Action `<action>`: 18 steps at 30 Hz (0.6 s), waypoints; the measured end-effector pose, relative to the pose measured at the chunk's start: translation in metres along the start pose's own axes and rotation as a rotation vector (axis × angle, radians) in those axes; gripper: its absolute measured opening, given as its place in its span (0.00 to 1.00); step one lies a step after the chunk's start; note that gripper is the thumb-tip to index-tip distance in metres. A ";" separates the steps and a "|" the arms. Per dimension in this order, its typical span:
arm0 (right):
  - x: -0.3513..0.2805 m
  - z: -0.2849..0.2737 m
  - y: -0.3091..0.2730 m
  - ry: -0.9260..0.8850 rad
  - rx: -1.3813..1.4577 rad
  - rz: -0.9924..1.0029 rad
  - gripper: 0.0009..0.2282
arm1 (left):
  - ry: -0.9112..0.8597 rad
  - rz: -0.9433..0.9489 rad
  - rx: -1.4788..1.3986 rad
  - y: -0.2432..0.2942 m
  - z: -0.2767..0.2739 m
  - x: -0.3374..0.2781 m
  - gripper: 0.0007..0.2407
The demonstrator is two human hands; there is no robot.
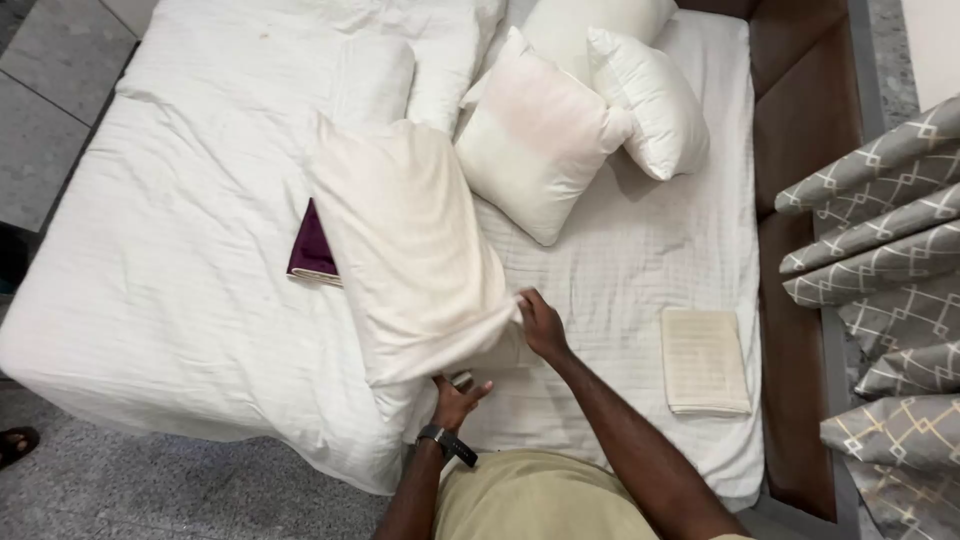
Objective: The person arranges several white pillows on a bed with white linens. They then pick up a pillowcase and a pillow, insert the pillow into the case, and fold the pillowcase over the pillow. The person continues to adjust and fold the bedding items on the bed.
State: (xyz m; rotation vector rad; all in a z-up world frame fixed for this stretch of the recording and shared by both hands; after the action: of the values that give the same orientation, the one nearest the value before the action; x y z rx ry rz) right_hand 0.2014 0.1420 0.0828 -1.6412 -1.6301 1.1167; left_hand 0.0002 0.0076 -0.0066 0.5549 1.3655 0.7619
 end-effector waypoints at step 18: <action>-0.071 -0.013 -0.192 -0.210 -0.208 -0.774 0.04 | 0.234 0.410 0.307 -0.004 -0.057 0.082 0.12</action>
State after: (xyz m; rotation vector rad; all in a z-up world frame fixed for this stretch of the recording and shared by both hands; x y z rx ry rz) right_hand 0.1207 0.0931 0.2646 -0.8477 -2.2897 0.7371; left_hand -0.0528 0.0623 -0.0709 1.0354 1.6218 0.9756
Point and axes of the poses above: each hand's wrist, its own x-axis towards the middle knuckle, its own z-axis out of the palm, y = z × x, the point moved 1 cm from there along x, towards the middle knuckle, and after that the axes turned 1 degree about -y, right-handed, at the moved point
